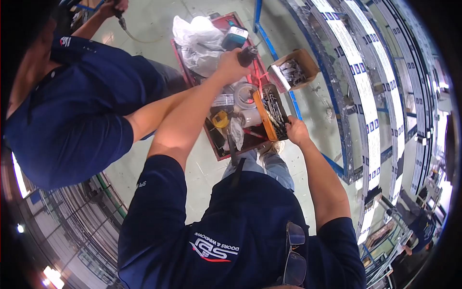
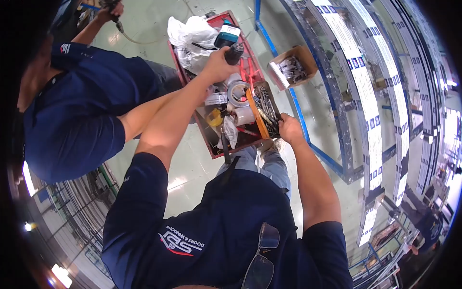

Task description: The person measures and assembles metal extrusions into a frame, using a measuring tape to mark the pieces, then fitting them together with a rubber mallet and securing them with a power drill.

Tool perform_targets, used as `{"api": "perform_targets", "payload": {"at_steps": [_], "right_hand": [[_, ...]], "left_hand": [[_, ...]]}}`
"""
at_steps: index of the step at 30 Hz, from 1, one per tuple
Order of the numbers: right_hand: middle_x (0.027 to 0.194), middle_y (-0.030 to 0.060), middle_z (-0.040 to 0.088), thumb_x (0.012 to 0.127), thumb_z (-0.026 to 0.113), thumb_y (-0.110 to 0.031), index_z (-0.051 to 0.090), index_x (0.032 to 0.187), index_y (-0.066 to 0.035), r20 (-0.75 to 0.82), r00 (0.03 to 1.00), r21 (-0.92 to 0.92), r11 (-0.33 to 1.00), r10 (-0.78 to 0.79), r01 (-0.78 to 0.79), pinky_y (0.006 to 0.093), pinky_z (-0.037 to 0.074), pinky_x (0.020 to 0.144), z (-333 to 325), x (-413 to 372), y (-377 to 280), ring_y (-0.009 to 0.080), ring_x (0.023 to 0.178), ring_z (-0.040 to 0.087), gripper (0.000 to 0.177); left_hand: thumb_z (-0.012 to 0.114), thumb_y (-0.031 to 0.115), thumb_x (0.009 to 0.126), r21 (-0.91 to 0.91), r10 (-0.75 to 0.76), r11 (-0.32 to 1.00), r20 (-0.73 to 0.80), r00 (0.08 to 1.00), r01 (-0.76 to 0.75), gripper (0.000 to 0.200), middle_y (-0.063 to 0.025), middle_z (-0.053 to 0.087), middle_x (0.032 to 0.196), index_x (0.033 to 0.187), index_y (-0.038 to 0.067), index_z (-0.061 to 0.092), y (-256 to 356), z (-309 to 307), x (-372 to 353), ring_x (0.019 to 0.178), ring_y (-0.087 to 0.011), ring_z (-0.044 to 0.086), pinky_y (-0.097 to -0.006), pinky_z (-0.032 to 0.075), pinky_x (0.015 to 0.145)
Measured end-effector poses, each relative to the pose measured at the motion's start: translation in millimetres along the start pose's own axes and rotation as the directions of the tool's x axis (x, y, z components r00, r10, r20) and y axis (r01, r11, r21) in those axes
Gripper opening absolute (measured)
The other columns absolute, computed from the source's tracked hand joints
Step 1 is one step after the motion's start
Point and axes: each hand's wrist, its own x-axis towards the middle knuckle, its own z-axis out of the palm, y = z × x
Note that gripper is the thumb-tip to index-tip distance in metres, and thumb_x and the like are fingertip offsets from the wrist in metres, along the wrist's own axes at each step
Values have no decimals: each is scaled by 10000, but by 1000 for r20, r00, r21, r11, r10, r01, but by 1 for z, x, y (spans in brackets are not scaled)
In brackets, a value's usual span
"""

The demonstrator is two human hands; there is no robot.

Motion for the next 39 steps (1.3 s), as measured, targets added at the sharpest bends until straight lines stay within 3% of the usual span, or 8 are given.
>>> {"api": "perform_targets", "payload": {"at_steps": [2,7,13,19,23,30,36,39], "right_hand": [[978,254,682,919,592,-180,616,1000,-39,9,999,3,1000,-31,31,528,512,863,-2,12,-6,456,964,641,164],[977,264,681,915,603,-184,617,1016,-29,7,999,-54,998,-34,34,534,510,864,-1,32,-8,455,982,640,185],[991,257,694,893,661,-215,624,1010,-25,71,997,-117,993,-4,13,528,519,857,7,31,8,443,985,656,226],[985,247,705,859,700,-207,640,1106,-62,87,995,-183,983,48,-32,536,530,858,3,25,-2,444,983,668,292],[1435,252,474,792,744,-145,322,1506,-28,-113,993,-75,996,31,-39,468,483,1016,-20,-8,-34,405,1242,550,837],[1393,187,527,815,700,-208,466,1445,-89,-654,504,-245,788,-564,564,603,268,1123,-105,-107,-108,385,1338,481,682],[1108,151,635,820,656,-96,551,1343,-6,-734,400,-151,706,-549,691,458,467,963,-133,-184,-59,350,1007,634,540],[955,137,639,793,692,-83,595,1279,31,-836,369,-56,733,-406,678,408,503,808,-121,-249,-32,330,847,629,509]], "left_hand": [[844,264,608,126,81,990,-169,982,-60,555,-223,701,938,1062,8,651,3,6,-1,883,-347,688,-412,535,812],[821,274,590,-322,-91,946,-190,978,26,562,-251,696,896,1047,-1,644,35,12,-20,889,-405,684,-459,538,825],[787,89,702,-811,-244,572,-22,970,125,360,-78,649,855,999,36,593,71,5,-51,812,-177,636,-346,512,760],[791,64,703,-839,-315,525,-36,948,143,377,-34,618,871,1021,44,590,98,-4,-89,778,-135,582,-329,491,721],[792,45,713,-865,-350,482,-46,936,138,365,-22,631,946,1031,26,615,140,-23,-113,820,-131,594,-295,493,745],[732,10,814,-948,-89,84,299,950,307,301,-35,638,1075,1080,71,606,222,-61,-161,1004,-146,608,-324,479,914],[694,92,883,-771,50,153,631,774,619,287,-40,620,1134,1154,56,609,284,-18,-214,1071,-149,581,-317,453,953],[674,228,924,-691,95,414,681,726,593,363,-42,611,1115,1231,59,578,315,20,-241,1018,-140,591,-296,467,882]]}}
